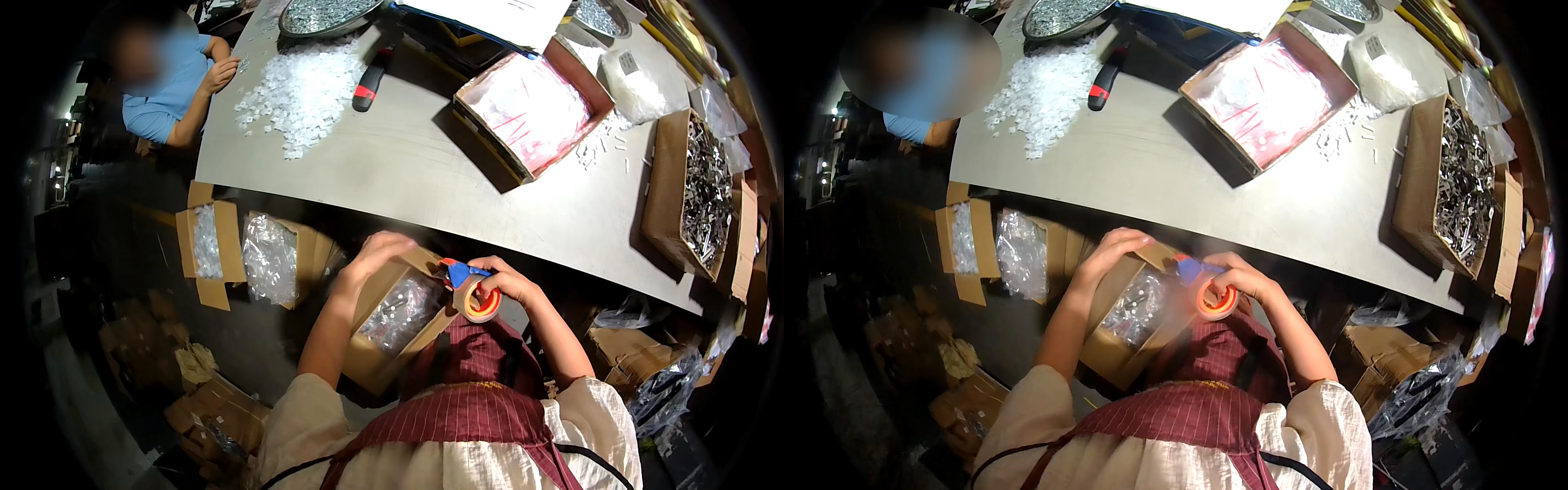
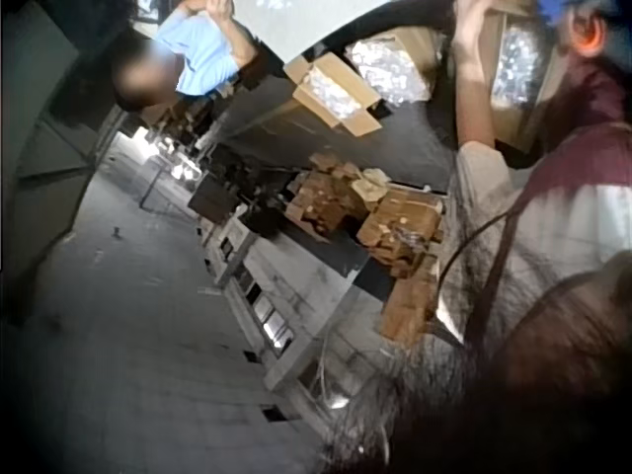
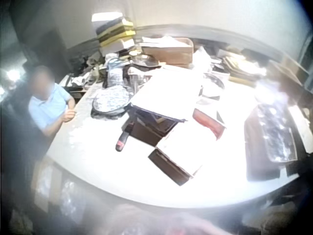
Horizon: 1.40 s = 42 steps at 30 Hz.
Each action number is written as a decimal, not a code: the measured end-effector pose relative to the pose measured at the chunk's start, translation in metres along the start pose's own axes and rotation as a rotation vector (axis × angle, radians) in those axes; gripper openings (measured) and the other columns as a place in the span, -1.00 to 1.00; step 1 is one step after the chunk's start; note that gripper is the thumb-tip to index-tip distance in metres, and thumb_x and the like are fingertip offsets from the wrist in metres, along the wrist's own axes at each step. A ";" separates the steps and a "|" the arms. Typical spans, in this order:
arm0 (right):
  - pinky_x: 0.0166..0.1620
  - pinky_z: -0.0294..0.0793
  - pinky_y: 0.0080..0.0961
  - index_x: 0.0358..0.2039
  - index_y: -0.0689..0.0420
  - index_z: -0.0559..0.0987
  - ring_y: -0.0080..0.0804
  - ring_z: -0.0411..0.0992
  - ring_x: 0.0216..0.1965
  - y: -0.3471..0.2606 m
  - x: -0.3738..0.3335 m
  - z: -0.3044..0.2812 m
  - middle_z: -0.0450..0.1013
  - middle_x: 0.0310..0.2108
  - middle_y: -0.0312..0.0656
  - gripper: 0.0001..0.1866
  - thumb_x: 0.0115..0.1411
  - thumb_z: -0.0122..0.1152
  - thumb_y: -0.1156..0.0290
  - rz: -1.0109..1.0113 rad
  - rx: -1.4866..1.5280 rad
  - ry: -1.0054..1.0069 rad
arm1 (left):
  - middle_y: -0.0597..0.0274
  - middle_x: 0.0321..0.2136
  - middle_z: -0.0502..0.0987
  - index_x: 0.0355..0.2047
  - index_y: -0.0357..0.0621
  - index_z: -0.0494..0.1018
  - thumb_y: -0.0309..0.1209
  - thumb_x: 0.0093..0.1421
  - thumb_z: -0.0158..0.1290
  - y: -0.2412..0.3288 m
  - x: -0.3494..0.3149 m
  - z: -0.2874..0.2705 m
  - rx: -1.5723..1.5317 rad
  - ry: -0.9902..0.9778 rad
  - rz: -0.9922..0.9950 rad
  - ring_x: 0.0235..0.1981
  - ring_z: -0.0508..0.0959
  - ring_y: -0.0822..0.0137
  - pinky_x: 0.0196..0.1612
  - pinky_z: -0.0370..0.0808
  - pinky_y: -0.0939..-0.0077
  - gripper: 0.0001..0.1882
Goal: The person picks small metal parts from a cardboard box, places them into small plastic bags, and sets the bags on the table. Later, the person uses a tape dispenser to seal a cardboard box containing bubble wrap.
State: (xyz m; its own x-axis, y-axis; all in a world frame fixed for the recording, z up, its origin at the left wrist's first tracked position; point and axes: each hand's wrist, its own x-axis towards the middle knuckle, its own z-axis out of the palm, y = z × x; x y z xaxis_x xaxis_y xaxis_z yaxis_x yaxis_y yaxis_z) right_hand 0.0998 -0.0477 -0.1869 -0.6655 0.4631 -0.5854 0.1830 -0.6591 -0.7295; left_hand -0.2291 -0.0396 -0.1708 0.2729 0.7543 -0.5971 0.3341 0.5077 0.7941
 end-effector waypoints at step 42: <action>-0.01 0.52 -0.49 -0.33 0.30 0.67 -0.41 0.55 -0.22 -0.005 0.083 -0.003 0.64 -0.29 -0.19 -0.69 -0.02 0.35 0.31 0.055 -0.641 0.522 | 0.13 -0.13 0.59 0.02 -0.26 0.53 -0.16 0.39 -0.07 -0.041 0.014 0.022 -0.511 0.028 -0.319 -0.03 0.56 0.32 0.12 0.45 0.42 -0.57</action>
State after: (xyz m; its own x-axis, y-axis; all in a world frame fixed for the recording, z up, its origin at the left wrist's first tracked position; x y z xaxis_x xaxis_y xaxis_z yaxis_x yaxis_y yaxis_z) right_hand 0.0455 -0.0041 -0.2327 -0.2507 0.7598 -0.5999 0.6874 -0.2966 -0.6630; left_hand -0.2189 -0.0595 -0.2145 0.2047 0.5391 -0.8170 -0.0818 0.8411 0.5346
